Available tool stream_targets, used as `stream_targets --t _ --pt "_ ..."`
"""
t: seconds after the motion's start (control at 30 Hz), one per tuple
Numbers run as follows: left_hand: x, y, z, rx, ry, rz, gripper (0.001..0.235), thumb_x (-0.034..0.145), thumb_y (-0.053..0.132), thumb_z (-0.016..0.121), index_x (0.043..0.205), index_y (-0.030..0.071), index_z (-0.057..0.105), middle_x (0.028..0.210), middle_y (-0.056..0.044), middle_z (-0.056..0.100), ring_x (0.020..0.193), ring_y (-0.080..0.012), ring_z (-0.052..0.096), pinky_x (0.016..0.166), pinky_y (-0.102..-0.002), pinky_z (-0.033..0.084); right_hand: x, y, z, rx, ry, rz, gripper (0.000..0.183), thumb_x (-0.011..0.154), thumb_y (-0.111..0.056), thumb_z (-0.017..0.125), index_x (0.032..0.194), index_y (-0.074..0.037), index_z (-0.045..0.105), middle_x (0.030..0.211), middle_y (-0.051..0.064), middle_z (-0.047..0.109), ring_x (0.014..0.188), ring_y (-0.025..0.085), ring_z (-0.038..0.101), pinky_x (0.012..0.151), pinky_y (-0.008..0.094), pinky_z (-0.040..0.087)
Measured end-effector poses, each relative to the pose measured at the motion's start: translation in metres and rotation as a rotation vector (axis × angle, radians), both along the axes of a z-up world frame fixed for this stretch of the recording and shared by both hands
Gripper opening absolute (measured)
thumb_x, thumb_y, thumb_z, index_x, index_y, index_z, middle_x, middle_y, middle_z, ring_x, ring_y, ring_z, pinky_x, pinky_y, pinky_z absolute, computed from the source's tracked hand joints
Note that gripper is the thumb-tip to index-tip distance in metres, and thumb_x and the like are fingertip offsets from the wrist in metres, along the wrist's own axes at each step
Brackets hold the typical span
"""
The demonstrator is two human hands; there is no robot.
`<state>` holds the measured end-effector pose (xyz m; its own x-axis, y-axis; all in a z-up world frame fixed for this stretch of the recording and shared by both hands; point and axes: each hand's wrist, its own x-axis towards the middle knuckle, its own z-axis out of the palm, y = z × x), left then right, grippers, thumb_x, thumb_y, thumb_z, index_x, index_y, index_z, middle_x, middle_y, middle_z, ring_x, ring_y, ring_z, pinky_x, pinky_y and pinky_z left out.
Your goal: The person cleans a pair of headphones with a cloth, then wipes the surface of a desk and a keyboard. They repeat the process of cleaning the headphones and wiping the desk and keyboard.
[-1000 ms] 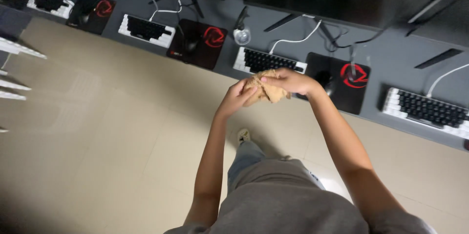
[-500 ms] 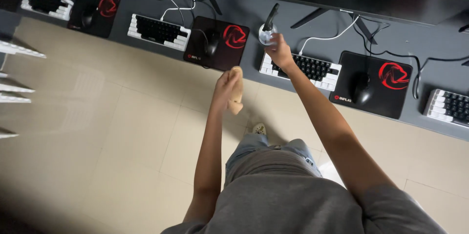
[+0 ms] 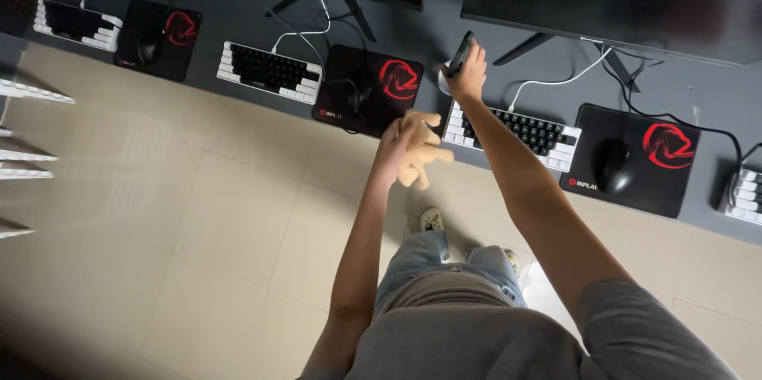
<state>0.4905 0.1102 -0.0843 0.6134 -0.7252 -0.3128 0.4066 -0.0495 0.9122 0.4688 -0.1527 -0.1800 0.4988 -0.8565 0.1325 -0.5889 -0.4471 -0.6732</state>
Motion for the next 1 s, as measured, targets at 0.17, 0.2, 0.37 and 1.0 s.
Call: stream_targets --t 0.17,0.2,0.37,1.0 --pt "0.009 0.000 -0.045 -0.051 0.141 0.016 0.035 0.104 0.038 0.061 0.117 0.006 0.064 0.099 -0.002 0.065 0.086 -0.0113 0.062 0.073 -0.030 0.053 -0.005 0.026 0.033 -0.214 -0.199 0.157 0.082 0.084 -0.024 0.087 0.147 -0.004 0.037 0.140 0.020 0.049 0.123 0.044 0.050 0.097 0.055 0.046" --pt "0.009 0.001 -0.051 -0.030 0.172 0.052 0.036 0.103 0.039 0.060 0.118 0.007 0.065 0.102 -0.002 0.068 0.088 -0.0113 0.065 0.074 -0.029 0.055 -0.009 0.032 0.042 -0.275 -0.292 0.236 0.074 0.090 -0.020 0.083 0.147 -0.004 0.040 0.140 0.022 0.051 0.122 0.044 0.050 0.100 0.053 0.046" --pt "-0.001 0.009 -0.020 0.033 0.205 0.032 0.033 0.099 0.041 0.057 0.115 0.013 0.065 0.103 -0.003 0.070 0.087 -0.0137 0.070 0.070 -0.030 0.058 -0.063 0.069 0.112 -0.050 -0.339 0.308 0.050 0.101 -0.018 0.076 0.143 -0.004 0.051 0.127 0.021 0.056 0.117 0.042 0.055 0.103 0.049 0.048" --pt "-0.245 -0.065 0.062 0.010 -0.426 -1.005 0.028 0.100 0.034 0.068 0.099 0.005 0.068 0.079 0.000 0.070 0.069 -0.0059 0.062 0.060 -0.024 0.051 -0.474 0.133 0.189 0.444 -0.457 0.570 0.029 0.089 -0.007 0.066 0.117 0.000 0.068 0.125 0.011 0.059 0.121 0.028 0.057 0.107 0.039 0.045"
